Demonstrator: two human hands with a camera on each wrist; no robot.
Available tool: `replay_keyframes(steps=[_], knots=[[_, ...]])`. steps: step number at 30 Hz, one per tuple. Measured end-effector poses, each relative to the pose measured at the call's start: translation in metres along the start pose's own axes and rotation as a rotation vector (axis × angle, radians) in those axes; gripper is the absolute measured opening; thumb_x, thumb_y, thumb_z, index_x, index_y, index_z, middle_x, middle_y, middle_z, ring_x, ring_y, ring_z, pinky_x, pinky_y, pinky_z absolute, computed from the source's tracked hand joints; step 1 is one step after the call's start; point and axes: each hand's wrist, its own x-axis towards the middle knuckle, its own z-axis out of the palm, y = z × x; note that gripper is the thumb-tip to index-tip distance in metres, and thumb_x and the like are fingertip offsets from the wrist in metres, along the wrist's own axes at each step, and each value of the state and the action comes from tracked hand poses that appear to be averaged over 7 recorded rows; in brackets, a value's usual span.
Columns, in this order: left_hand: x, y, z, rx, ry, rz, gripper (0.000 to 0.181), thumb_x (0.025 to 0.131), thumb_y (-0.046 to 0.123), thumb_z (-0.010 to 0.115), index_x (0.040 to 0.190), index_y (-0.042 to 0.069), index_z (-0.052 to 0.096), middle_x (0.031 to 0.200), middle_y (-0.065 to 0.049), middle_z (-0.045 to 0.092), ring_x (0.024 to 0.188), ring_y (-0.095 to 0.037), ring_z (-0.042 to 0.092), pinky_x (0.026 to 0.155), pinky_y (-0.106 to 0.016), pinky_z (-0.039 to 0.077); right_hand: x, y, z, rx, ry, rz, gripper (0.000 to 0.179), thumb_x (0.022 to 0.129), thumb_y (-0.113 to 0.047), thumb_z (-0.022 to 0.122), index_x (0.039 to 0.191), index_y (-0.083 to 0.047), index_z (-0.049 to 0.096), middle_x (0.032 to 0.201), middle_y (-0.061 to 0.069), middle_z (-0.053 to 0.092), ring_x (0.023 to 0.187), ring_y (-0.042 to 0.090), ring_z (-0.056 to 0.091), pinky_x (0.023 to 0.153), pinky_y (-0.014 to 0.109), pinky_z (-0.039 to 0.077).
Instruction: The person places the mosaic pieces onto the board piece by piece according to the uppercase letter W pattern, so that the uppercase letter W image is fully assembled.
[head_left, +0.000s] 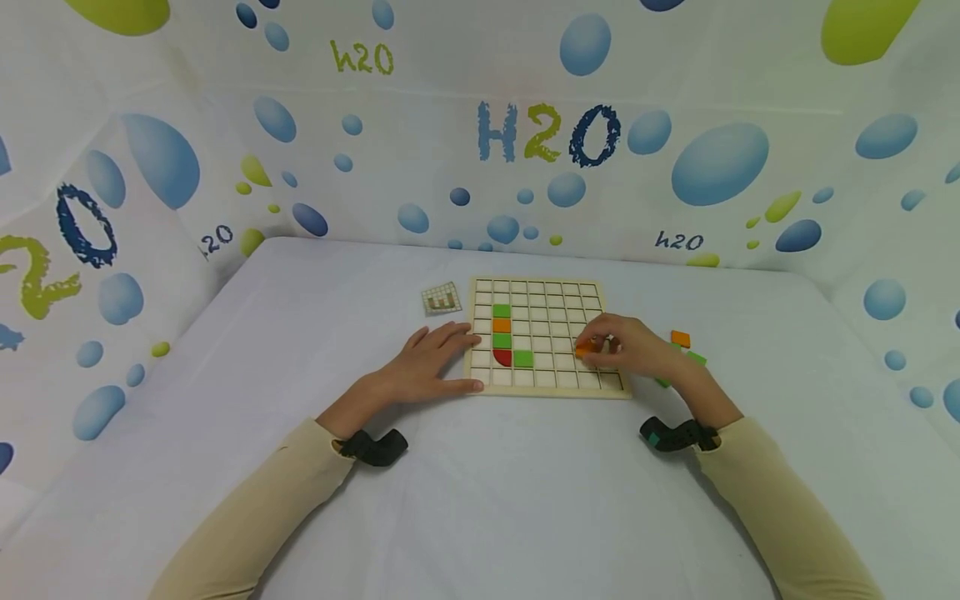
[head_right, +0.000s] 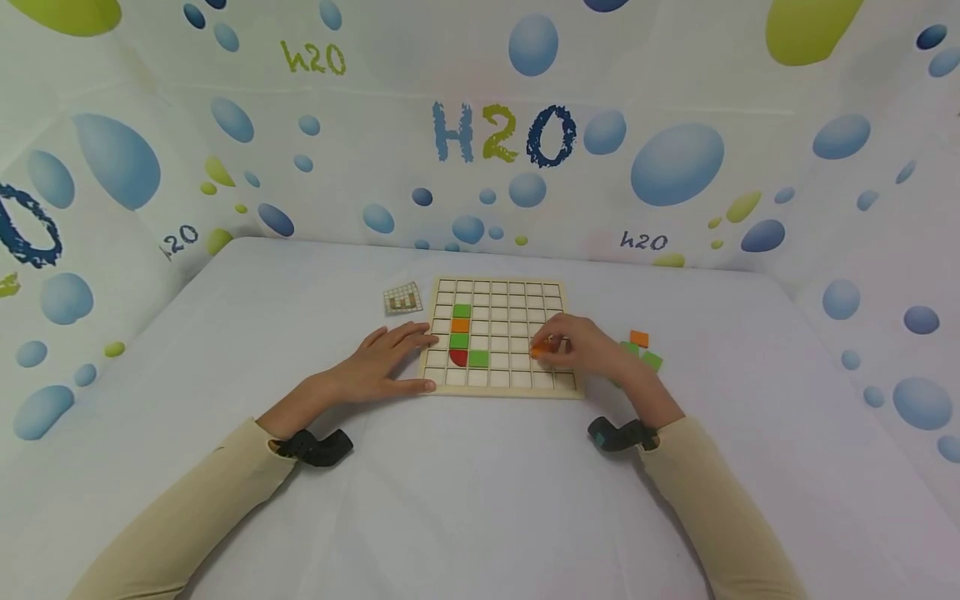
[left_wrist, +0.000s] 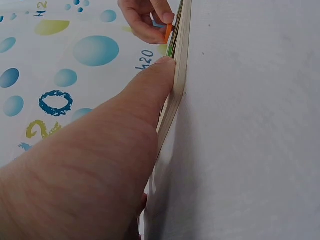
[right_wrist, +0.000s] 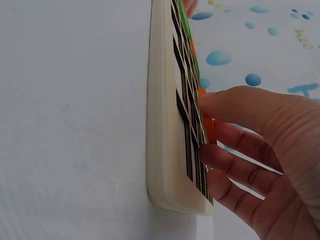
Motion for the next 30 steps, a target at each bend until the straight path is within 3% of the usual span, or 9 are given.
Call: replay_keyframes(steps=[24, 30], knots=[[-0.004, -0.001, 0.003, 0.003, 0.005, 0.001, 0.075, 0.09, 0.054, 0.062, 0.15, 0.017, 0.037, 0.16, -0.007, 0.023, 0.148, -0.028, 0.017, 0.117, -0.057, 0.006, 0.007, -0.016, 0.024, 0.001, 0.002, -0.117, 0.019, 0.087, -0.005, 0.073, 0.106, -0.003, 0.07, 0.107, 0.009, 0.065, 0.086, 0.021, 0.054, 0.07, 0.025, 0.05], [-0.004, 0.0, 0.002, -0.005, 0.005, 0.002, 0.075, 0.09, 0.053, 0.063, 0.15, 0.017, 0.037, 0.16, -0.007, 0.023, 0.148, -0.028, 0.017, 0.118, -0.056, 0.005, 0.01, -0.019, 0.028, -0.006, -0.001, -0.142, 0.016, 0.086, -0.005, 0.073, 0.102, -0.004, 0.071, 0.103, 0.007, 0.065, 0.076, 0.015, 0.053, 0.065, 0.023, 0.047]])
